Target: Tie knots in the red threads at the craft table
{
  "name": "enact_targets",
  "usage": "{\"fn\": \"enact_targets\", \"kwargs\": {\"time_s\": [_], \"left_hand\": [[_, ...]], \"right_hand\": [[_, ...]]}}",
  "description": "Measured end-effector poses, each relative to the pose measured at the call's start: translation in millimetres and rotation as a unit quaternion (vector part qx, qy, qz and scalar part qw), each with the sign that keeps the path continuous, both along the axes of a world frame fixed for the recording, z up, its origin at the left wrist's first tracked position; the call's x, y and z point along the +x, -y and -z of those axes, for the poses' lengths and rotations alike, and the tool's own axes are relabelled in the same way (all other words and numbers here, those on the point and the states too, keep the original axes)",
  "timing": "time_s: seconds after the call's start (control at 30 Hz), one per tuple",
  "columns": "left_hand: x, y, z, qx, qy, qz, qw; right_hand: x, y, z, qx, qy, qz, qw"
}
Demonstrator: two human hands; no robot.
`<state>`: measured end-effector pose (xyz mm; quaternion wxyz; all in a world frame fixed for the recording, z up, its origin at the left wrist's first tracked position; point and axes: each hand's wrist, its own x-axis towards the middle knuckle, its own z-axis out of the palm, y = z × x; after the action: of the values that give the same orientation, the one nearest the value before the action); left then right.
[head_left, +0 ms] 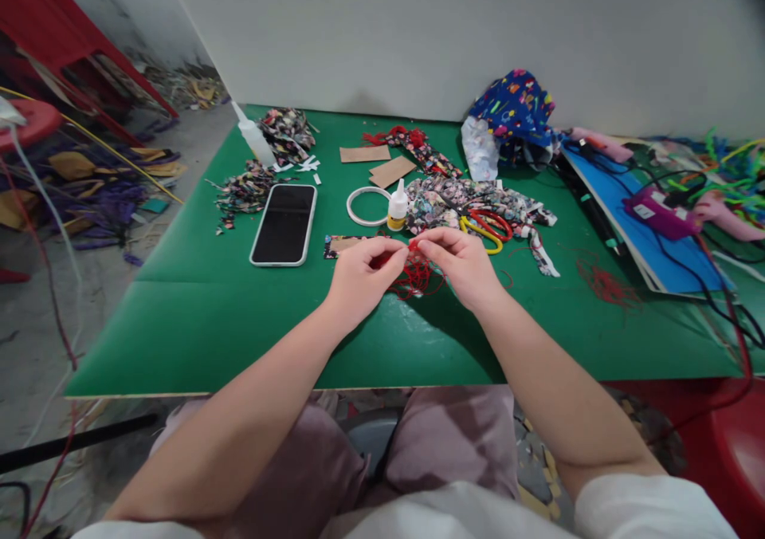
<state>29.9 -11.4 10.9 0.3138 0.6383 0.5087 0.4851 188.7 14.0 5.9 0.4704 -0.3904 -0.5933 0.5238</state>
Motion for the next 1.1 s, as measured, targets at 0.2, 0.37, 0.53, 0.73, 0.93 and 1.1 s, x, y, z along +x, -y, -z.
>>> {"fn": "enact_targets", "kwargs": {"time_s": [0.2,0.37,0.53,0.73,0.93,1.1], "left_hand": [[0.7,0.5,0.0,0.010,-0.021,0.003,1.000],[1.6,-0.5,-0.7,0.011,-0.029,0.003,1.000],[2.0,-0.2,-0.4,0.015,-0.032,0.009,0.999],[1.7,0.0,0.3,0.009,-0.021,0.012,1.000],[1.2,-0.4,-0.5,0.003,-0.015,0.014,1.000],[1.0,0.1,-0.4,-0.002,-0.009,0.016,1.000]], "right_hand": [[-0.5,-0.4,-0.2,-0.003,0.020,0.006,1.000],[-1.8,0.3,-0.9,-0.020,0.015,0.005,1.000],[-2.1,1.0,0.6,-0.016,0.000,-0.004,1.000],[-2.5,0.3,1.8,-0.014,0.004,-0.003,1.000],[-2.8,-0.1,1.5,-0.023,-0.010,-0.006,1.000],[-3.3,0.3,1.8,-0.020,-0.014,0.002,1.000]]}}
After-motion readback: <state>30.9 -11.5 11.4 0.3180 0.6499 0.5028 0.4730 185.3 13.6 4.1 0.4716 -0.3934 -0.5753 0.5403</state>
